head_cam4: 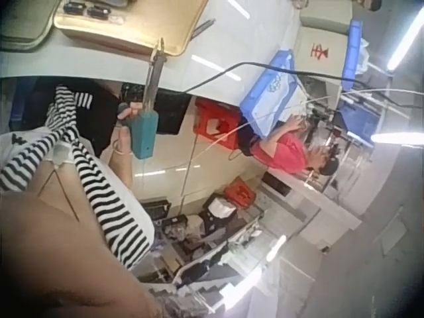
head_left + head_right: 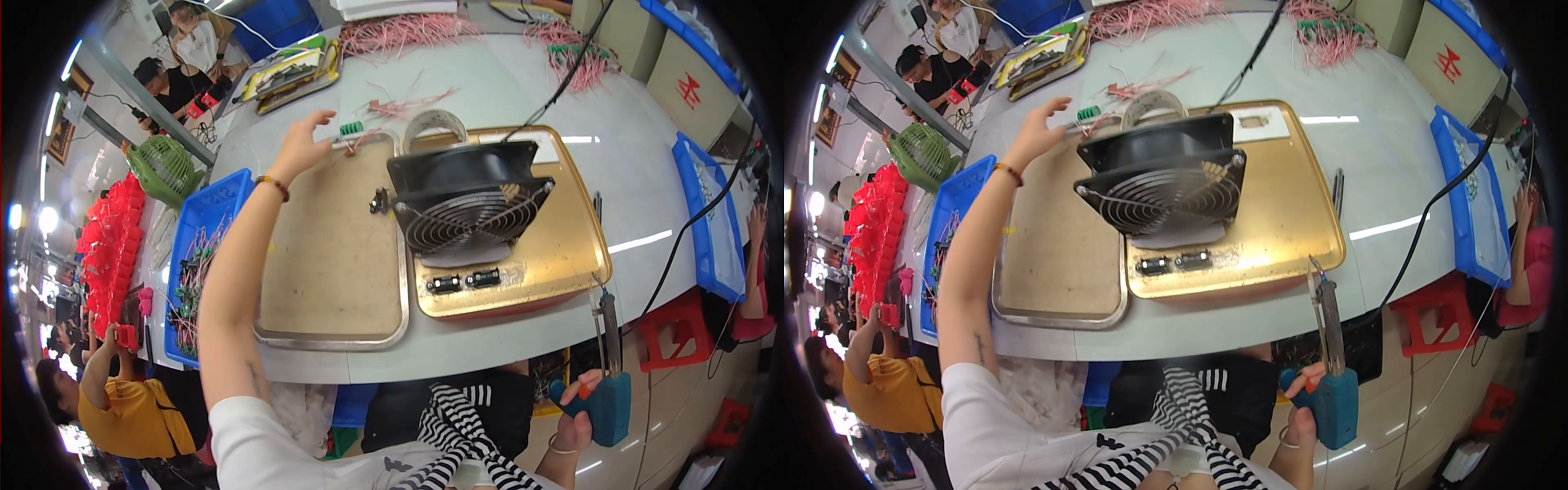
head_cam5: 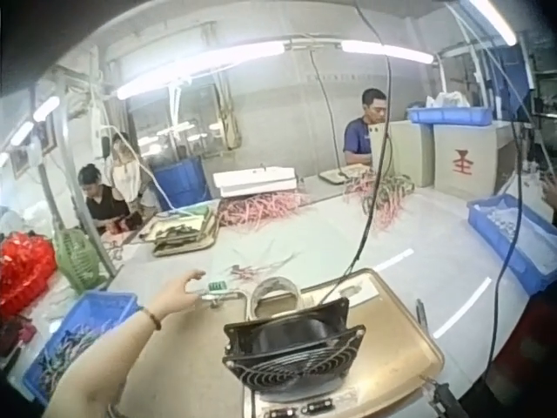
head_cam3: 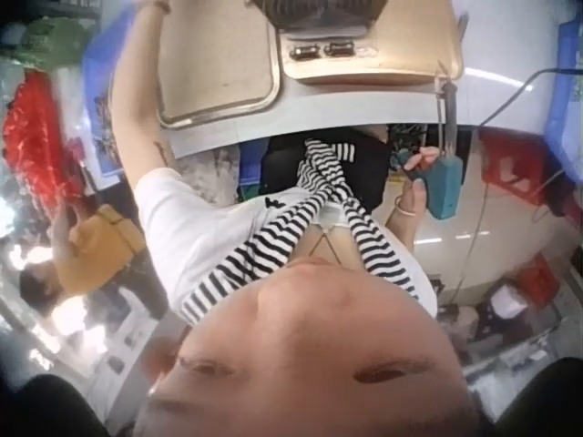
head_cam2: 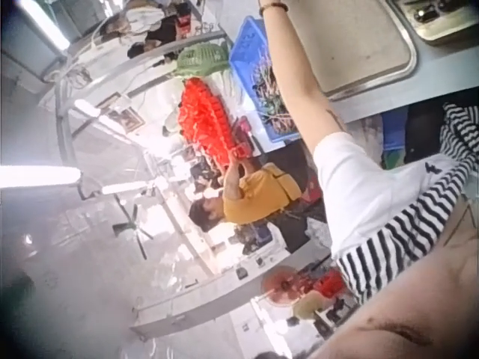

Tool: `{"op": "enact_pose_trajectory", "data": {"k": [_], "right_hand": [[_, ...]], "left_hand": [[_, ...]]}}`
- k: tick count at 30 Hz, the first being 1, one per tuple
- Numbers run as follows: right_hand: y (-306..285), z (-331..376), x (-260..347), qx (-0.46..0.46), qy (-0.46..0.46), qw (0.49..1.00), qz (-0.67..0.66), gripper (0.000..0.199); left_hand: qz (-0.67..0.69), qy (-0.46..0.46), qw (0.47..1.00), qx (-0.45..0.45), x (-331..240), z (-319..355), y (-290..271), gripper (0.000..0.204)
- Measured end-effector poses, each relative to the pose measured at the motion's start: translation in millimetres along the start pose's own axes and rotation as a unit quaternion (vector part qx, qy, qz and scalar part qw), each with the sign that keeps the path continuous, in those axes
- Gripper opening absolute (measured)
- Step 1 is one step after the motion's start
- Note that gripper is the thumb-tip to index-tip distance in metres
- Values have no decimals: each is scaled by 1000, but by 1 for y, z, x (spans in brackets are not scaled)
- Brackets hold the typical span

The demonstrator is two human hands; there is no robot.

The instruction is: The person solders wires attached to circuit boards onto components using a soldering iron, then transfers small plastic parts from a bin onto a tray by hand.

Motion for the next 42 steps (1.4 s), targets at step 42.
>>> {"op": "enact_pose_trajectory", "data": {"k": [42], "right_hand": [[-6,10,-11,18,-31,999,5,51]], "left_hand": [[-19,53,976,212,-204,150,-29,33]]}}
Point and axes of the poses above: each hand's wrist, its own z-axis away from the middle knuckle, its own y-axis out of the palm, x = y × z, the point moved 1 cm from there along -z, towards the middle knuckle, and after that the axes turned 15 degrees about z, right-handed, at the moved point
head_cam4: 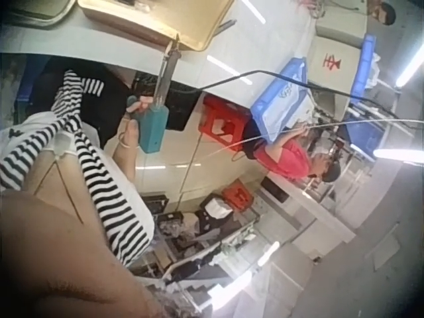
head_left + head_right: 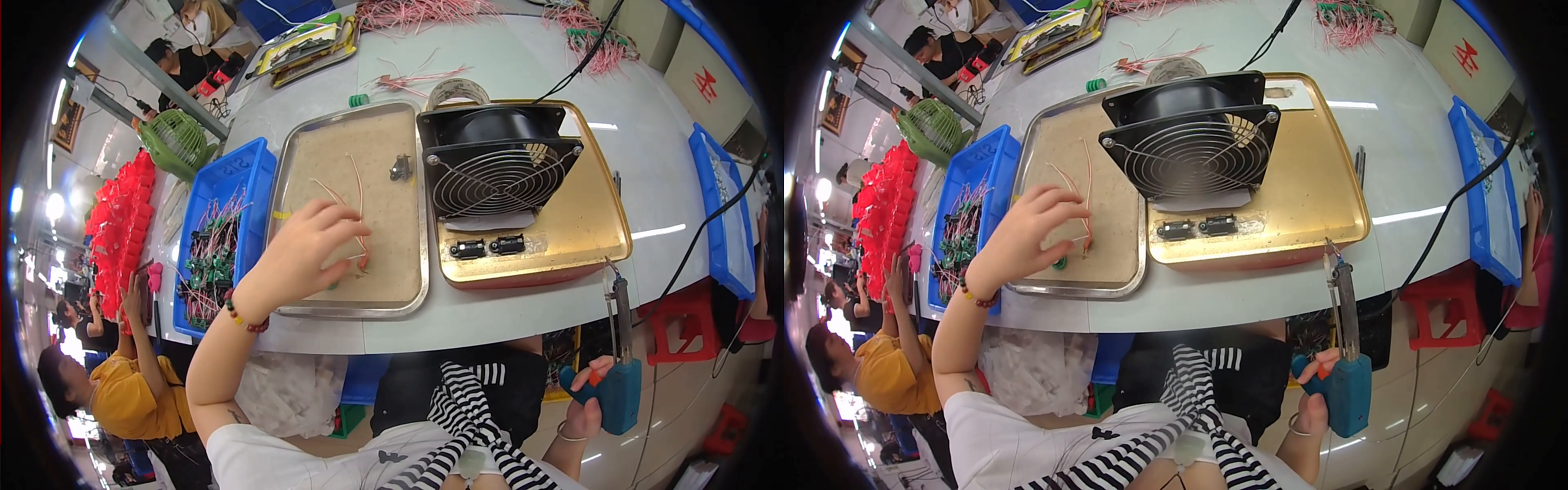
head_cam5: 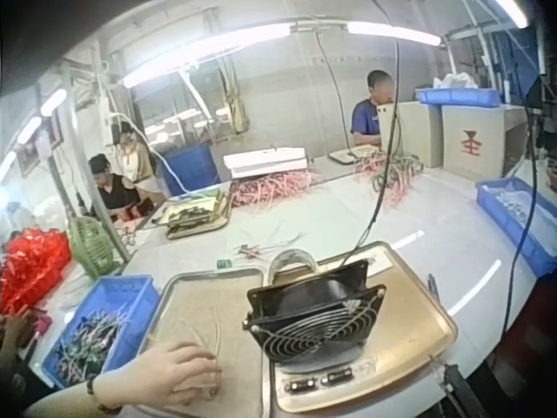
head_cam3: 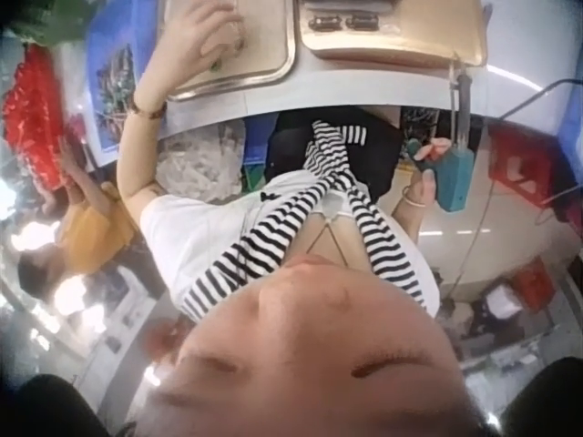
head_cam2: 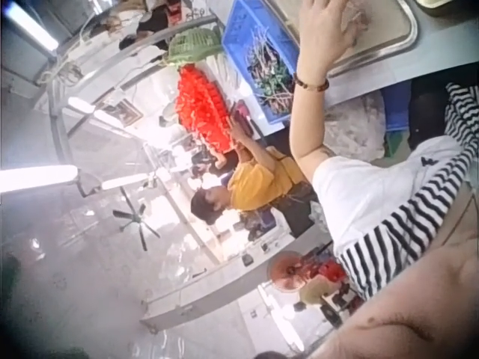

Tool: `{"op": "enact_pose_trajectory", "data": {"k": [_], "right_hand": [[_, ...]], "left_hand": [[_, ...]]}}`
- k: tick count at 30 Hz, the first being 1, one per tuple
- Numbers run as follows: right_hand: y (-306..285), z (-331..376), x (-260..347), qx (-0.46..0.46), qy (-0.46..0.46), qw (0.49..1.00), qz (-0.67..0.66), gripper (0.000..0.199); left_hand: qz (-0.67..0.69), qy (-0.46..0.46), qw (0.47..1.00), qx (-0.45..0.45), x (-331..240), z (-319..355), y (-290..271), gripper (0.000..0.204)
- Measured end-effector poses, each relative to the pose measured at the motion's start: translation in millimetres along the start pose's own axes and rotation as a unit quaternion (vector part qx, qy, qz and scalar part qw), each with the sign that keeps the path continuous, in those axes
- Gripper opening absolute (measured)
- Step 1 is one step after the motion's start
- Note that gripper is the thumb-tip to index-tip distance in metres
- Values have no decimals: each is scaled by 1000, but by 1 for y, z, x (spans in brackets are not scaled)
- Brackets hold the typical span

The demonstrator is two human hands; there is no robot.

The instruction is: The person solders wires attached to circuit boards onto components using a soldering iron, then transfers small plastic parts from a bin onto a tray by hand.

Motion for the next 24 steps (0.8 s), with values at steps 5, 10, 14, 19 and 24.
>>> {"op": "enact_pose_trajectory", "data": {"k": [5,10,14,19,24], "right_hand": [[-3,6,0,-1,6,1000,4,52],[-2,6,-1,1,12,1000,-6,52],[-5,5,-1,-8,15,1000,-2,51],[-3,2,-1,-1,19,1000,-8,51],[-4,2,-1,1,20,1000,-1,51]], "left_hand": [[-6,76,995,63,29,-14,18,26],[128,10,990,61,24,-12,21,19],[325,-215,919,56,11,-13,19,13],[336,-23,939,70,9,-11,16,3],[619,-163,767,-45,-6,-11,27,23]]}}
Point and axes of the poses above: each hand's wrist, its own z-axis away from the middle knuckle, its own y-axis out of the palm, x = y × z, the point moved 1 cm from there along -z, towards the middle knuckle, and after that the axes turned 15 degrees about z, right-handed, at the moved point
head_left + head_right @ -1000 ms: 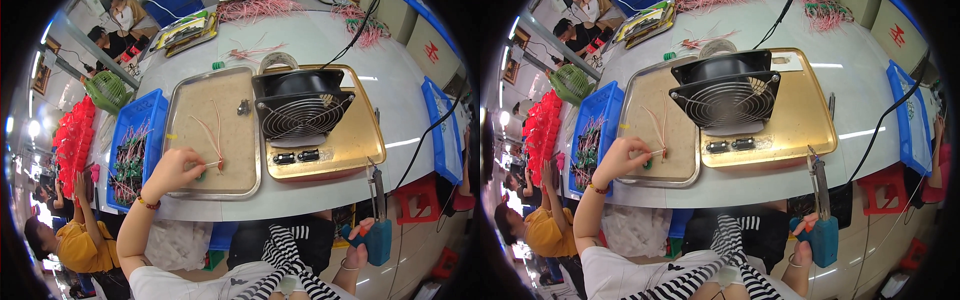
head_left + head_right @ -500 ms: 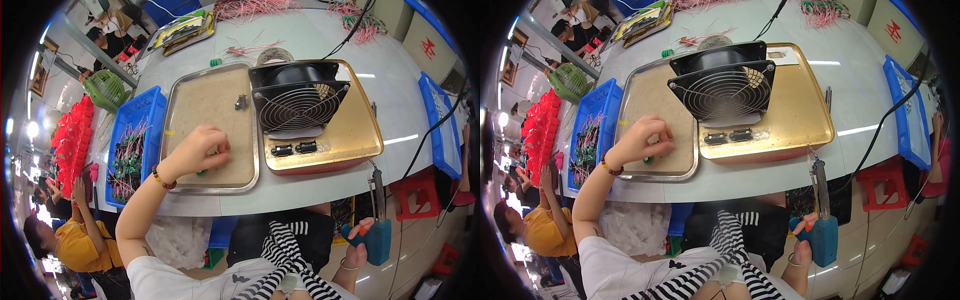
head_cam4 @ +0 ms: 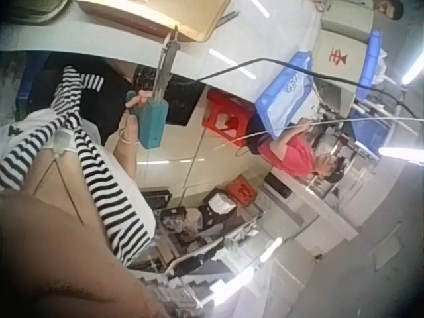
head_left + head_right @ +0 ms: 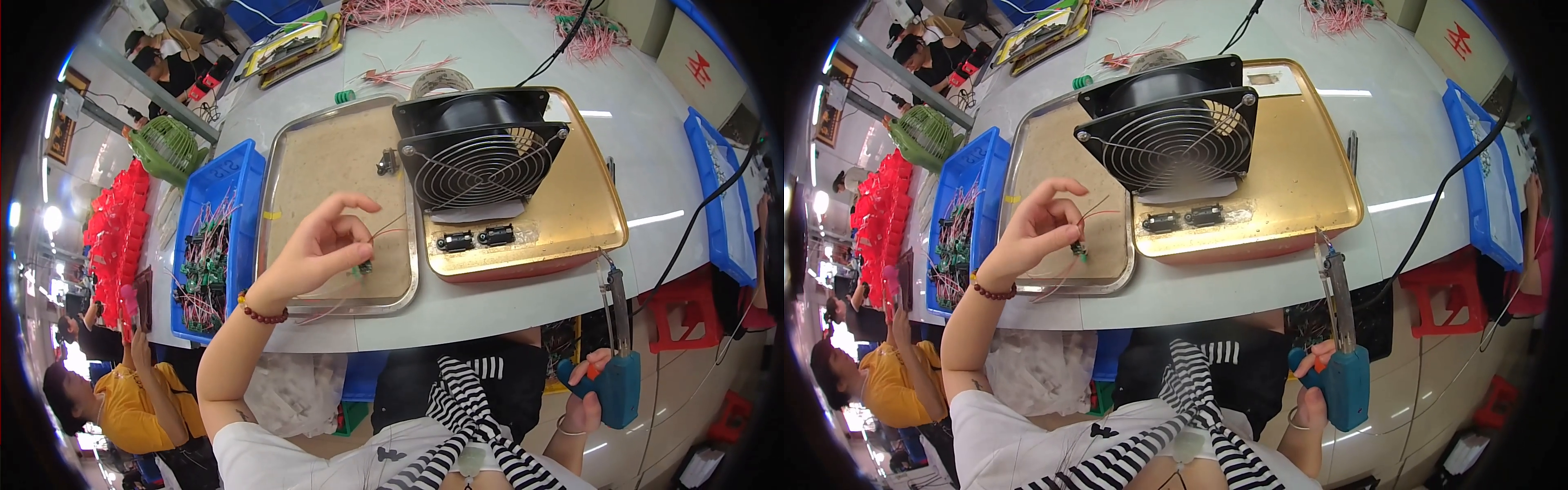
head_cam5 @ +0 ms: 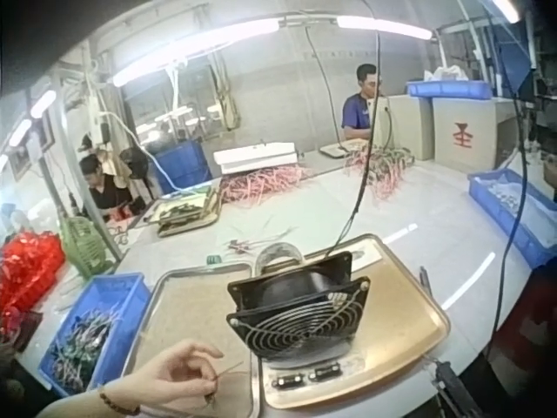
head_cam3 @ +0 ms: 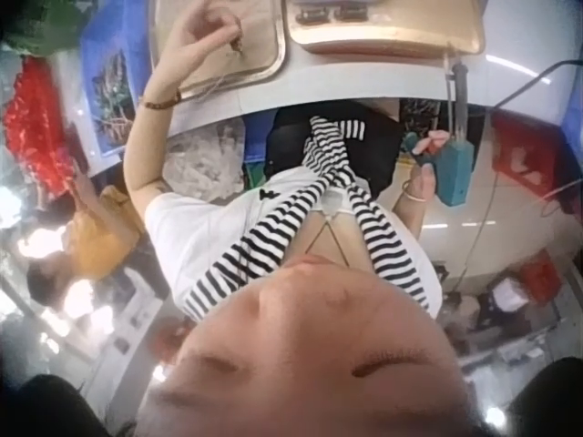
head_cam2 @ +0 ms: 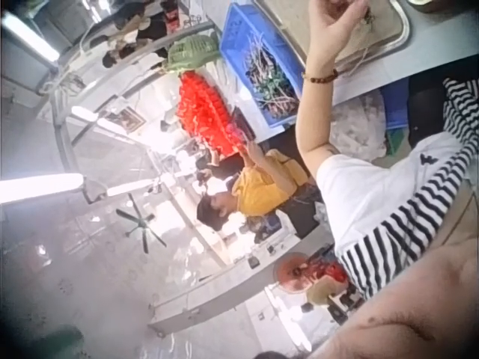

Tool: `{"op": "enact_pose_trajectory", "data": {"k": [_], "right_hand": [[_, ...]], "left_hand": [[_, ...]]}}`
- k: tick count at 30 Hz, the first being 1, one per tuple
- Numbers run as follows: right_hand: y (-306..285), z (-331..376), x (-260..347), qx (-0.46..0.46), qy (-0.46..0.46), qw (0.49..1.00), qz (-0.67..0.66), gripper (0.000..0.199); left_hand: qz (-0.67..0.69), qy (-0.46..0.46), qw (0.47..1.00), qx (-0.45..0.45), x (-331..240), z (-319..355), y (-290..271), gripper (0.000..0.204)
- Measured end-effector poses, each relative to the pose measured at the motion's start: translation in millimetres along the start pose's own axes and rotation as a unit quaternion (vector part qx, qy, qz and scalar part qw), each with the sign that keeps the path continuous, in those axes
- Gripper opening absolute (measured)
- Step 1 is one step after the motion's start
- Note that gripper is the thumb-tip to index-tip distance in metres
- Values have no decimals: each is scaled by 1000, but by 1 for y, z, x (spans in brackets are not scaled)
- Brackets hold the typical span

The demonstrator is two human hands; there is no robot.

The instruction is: The person solders wires attached to circuit boards onto components using a soldering iron, then transfers small plastic parts from a bin onto a tray by hand.

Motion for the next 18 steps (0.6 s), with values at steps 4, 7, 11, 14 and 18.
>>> {"op": "enact_pose_trajectory", "data": {"k": [4,7,11,14,18], "right_hand": [[1,-1,1,-1,-1,1000,-1,51],[3,-2,2,4,-3,1000,-2,51],[5,-3,5,7,-2,1000,2,50],[6,-3,6,13,2,1000,-5,50],[10,-3,8,11,-1,1000,-9,49]], "left_hand": [[107,-21,994,17,18,-3,5,23],[142,-81,987,14,25,-6,21,19],[77,-114,988,68,13,-9,39,10],[11,-49,993,102,7,-20,54,9],[-190,96,971,107,6,-34,61,11]]}}
Point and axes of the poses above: each hand's wrist, its own z-axis away from the middle knuckle, its own y-axis out of the palm, x = y × z, the point moved 1 cm from there along -z, towards the middle knuckle, and after that the axes turned 15 degrees about z, right-handed, at the moved point
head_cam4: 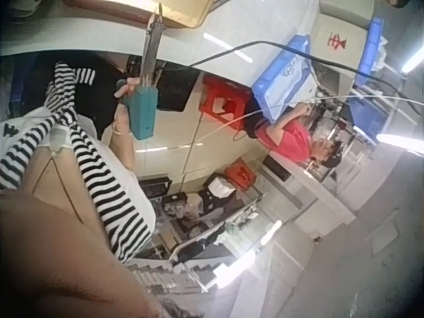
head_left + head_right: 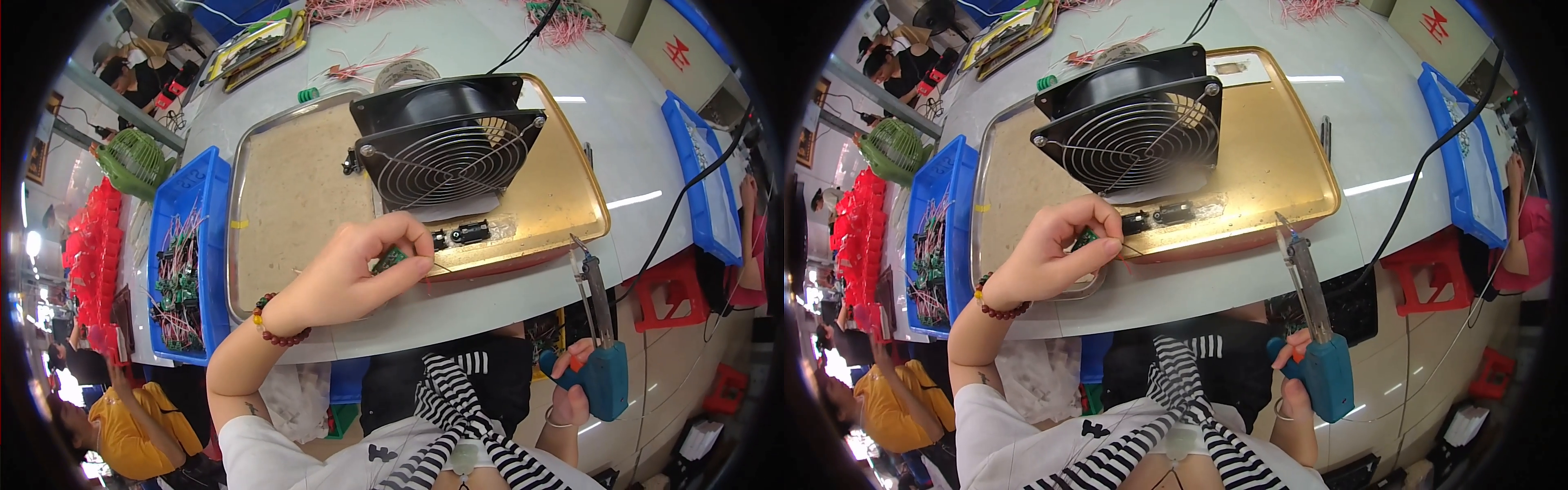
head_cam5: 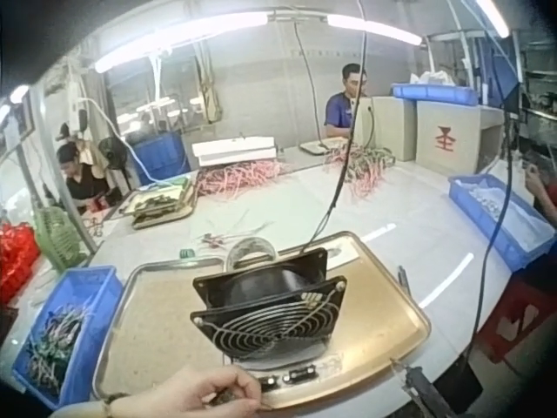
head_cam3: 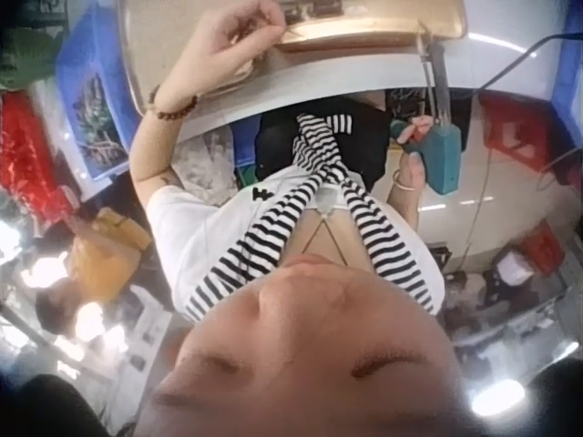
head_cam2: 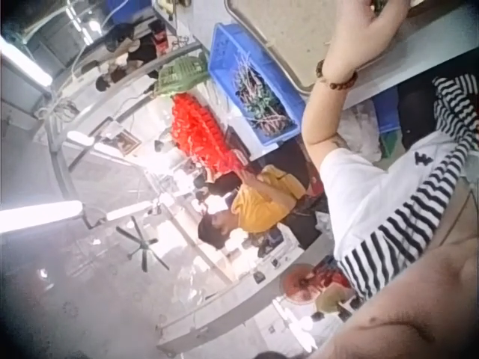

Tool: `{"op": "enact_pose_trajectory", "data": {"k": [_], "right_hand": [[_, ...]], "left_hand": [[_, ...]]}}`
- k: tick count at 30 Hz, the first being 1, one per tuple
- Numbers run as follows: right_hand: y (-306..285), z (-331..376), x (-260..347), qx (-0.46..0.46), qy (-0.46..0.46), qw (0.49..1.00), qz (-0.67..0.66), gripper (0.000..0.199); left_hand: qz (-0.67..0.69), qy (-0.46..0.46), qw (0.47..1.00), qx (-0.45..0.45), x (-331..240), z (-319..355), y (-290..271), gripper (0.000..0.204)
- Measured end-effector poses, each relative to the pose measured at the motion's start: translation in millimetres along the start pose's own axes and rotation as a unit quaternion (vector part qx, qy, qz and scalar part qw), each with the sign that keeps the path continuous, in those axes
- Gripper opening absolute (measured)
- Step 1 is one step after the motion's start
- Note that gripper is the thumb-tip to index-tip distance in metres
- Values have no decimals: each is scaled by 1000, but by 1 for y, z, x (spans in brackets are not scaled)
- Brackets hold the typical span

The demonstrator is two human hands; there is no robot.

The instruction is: The person solders wires attached to circuit boards onto components using a soldering iron, then transfers small plastic parts from a bin onto a tray by hand.

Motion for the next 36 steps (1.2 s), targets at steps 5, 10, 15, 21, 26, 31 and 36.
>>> {"op": "enact_pose_trajectory", "data": {"k": [5,10,15,21,26,31,36], "right_hand": [[5,0,3,12,4,1000,-3,52],[19,2,6,27,39,999,10,56],[27,3,19,103,67,990,67,55],[52,-4,35,145,17,970,192,39],[54,-3,36,190,28,958,211,37],[57,0,36,192,8,954,228,36],[54,4,32,193,0,948,252,36]], "left_hand": [[-120,-29,991,-42,-8,-7,-5,10],[-115,21,987,-107,4,-1,-8,10],[-144,64,983,-91,6,-3,-8,10],[-141,118,975,-121,12,-4,-3,10],[-165,160,962,-148,20,-1,-2,10],[-171,162,958,-163,23,0,-2,10],[-184,178,954,-157,24,-1,-2,9]]}}
Point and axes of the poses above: each hand's wrist, its own z-axis away from the middle knuckle, its own y-axis out of the palm, x = y × z, the point moved 1 cm from there along -z, towards the middle knuckle, and after that the axes turned 15 degrees about z, right-handed, at the moved point
